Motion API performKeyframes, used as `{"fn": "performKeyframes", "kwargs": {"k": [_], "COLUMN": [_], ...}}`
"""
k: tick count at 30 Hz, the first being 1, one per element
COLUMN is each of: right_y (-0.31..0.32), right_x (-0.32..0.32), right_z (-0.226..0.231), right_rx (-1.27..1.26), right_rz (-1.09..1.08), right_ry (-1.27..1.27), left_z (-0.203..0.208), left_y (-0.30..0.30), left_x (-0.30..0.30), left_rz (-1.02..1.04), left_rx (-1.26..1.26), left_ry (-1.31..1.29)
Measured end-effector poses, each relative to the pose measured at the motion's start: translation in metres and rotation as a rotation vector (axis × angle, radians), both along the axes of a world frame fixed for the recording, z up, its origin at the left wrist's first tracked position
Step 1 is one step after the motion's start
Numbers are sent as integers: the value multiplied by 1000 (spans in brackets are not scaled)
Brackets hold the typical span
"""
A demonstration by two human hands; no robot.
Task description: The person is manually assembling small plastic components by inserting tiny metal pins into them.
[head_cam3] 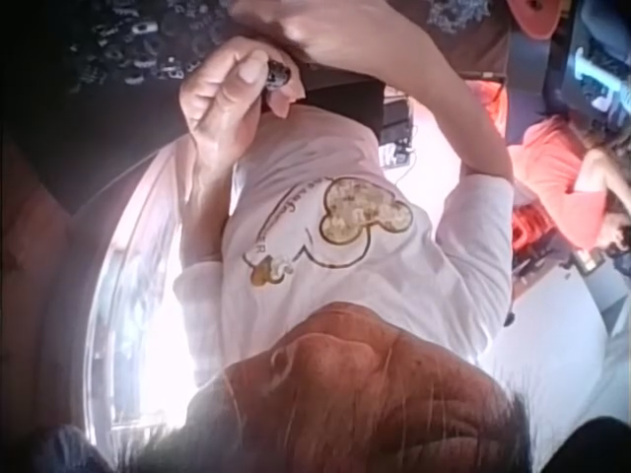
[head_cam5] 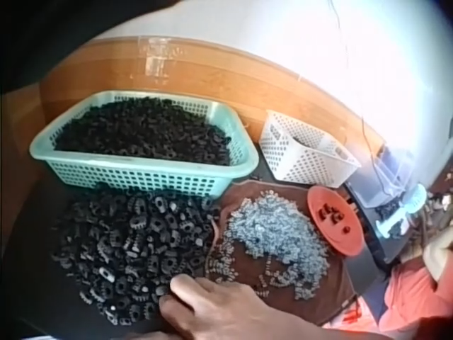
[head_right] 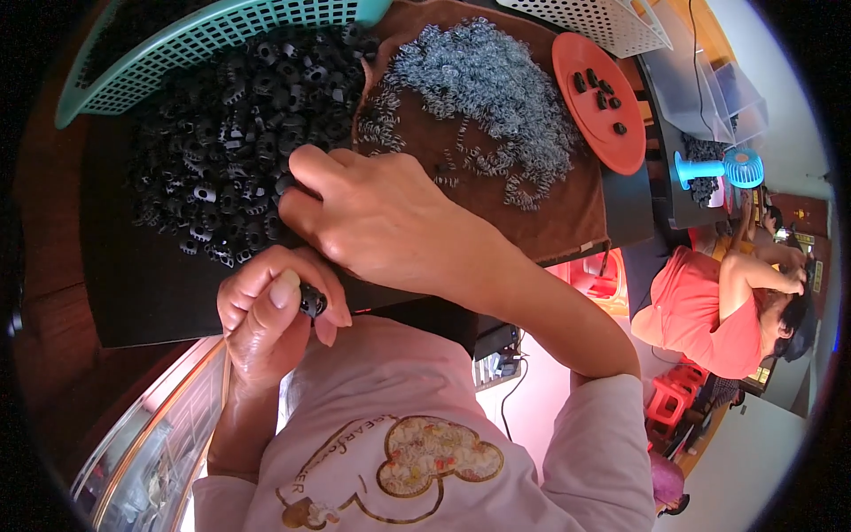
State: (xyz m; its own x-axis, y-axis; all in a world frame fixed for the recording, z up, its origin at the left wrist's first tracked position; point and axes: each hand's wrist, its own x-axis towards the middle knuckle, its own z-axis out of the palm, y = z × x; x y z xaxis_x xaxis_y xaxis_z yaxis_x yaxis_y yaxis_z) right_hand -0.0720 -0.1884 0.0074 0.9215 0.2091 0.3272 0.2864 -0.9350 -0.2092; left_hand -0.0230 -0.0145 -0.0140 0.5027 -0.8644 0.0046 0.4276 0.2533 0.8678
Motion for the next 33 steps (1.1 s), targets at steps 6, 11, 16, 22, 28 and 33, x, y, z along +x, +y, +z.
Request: {"fn": "performKeyframes", "kwargs": {"k": [6,11,16,22,28,33], "right_y": [-1,-10,-16,-15,-5,-3], "right_x": [0,-7,-15,-8,2,-1], "right_z": [1,1,4,2,1,2], "right_rx": [4,138,195,190,8,-8], "right_rz": [-12,-67,-116,-62,-46,-76], "right_ry": [-13,-93,-30,-18,58,41], "left_z": [-1,-3,-1,0,1,1], "left_y": [1,0,-1,-3,-1,-1], "left_x": [1,2,2,3,4,3], "left_rz": [2,-15,-15,-23,-47,-46], "left_rx": [-2,-26,-21,-13,22,22], "left_ry": [-7,-10,-20,-22,-70,-71]}}
